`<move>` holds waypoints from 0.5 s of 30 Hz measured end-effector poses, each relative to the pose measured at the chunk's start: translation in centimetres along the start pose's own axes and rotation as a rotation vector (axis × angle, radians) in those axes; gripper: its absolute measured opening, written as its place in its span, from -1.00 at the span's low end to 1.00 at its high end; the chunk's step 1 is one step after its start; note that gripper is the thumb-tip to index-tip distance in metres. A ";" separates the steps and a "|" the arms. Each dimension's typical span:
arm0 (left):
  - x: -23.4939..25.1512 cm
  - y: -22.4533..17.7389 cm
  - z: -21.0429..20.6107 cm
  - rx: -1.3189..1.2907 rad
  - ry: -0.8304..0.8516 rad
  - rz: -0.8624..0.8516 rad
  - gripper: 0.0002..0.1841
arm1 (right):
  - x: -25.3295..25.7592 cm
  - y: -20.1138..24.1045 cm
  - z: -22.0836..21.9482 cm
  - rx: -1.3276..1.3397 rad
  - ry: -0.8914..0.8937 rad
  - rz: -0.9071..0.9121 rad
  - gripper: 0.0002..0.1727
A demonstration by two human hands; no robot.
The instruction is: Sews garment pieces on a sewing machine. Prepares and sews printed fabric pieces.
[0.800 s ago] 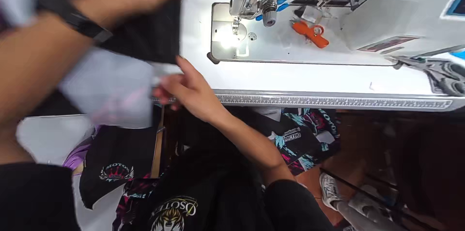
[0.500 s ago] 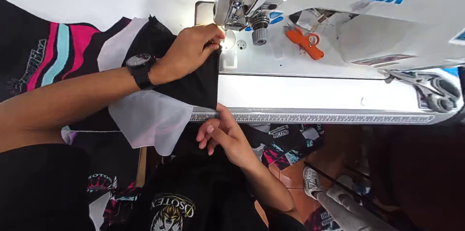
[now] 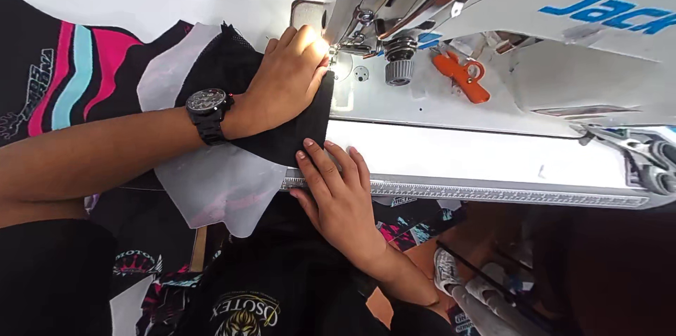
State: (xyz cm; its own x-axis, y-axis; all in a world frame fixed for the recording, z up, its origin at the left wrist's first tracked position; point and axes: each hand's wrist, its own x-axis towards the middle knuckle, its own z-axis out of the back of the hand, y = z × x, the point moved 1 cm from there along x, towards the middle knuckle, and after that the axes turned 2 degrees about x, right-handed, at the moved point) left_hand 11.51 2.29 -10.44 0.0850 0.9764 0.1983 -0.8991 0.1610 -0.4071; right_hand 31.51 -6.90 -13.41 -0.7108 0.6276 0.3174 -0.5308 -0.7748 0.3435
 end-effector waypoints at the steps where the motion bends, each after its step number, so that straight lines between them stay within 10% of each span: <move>1: 0.2 -0.1 -0.1 0.009 0.005 0.011 -0.75 | -0.1 -0.1 0.1 0.000 0.000 -0.004 -0.42; 15: 1.8 0.6 -0.2 0.055 -0.012 0.013 -0.72 | 0.7 -0.8 0.3 -0.042 -0.009 -0.083 -0.35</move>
State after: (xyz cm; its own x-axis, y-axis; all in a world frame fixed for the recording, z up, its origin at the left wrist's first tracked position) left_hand 11.22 4.15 -10.56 0.0687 0.9765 0.2040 -0.9222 0.1402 -0.3603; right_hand 31.55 -5.81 -13.19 -0.6593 0.6906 0.2973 -0.6067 -0.7222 0.3321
